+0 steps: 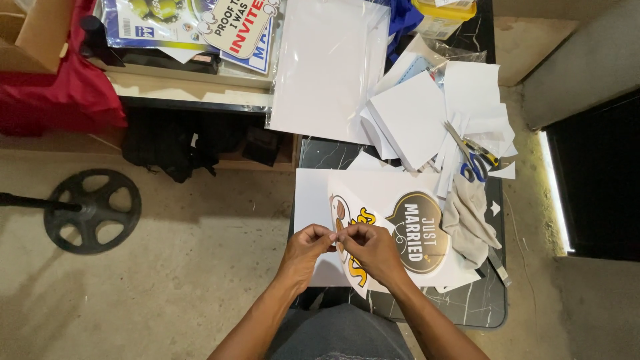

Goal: Trimming printed designs with scissors and cleaning surfaces with a squeegee and cloth.

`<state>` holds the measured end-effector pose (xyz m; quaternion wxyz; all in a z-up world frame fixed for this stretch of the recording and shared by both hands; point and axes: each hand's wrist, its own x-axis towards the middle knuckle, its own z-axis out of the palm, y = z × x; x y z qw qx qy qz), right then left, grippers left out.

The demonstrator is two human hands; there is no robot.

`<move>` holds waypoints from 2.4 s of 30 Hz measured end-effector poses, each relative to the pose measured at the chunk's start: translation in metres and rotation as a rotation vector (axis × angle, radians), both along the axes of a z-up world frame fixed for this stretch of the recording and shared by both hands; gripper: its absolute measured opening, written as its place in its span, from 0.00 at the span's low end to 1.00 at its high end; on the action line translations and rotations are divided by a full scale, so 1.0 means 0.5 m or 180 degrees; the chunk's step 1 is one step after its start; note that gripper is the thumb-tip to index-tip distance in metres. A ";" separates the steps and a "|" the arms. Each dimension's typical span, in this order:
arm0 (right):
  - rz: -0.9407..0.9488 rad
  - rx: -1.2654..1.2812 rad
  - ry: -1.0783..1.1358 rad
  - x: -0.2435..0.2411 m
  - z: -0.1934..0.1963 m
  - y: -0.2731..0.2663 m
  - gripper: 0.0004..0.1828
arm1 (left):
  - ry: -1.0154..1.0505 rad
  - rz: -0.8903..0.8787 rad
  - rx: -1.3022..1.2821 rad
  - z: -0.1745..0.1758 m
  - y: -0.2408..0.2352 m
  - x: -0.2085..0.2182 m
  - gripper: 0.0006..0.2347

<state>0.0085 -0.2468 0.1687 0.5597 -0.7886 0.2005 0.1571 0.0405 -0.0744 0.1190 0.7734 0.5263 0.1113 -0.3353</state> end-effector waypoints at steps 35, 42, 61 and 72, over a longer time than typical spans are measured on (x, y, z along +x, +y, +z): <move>0.0209 -0.0252 -0.0011 0.014 0.017 0.005 0.10 | -0.0241 -0.0047 0.0256 0.033 0.007 0.005 0.05; 0.0194 -0.0193 -0.0042 0.011 0.010 0.003 0.11 | -0.0301 -0.0009 0.0062 0.023 0.007 0.003 0.05; 0.0557 -0.0354 -0.0185 0.014 0.020 0.001 0.11 | -0.0180 0.0028 0.0012 0.014 0.009 -0.003 0.08; 0.0319 0.0219 -0.0892 0.023 0.017 0.048 0.06 | -0.0568 0.0565 0.0060 0.045 0.030 -0.009 0.06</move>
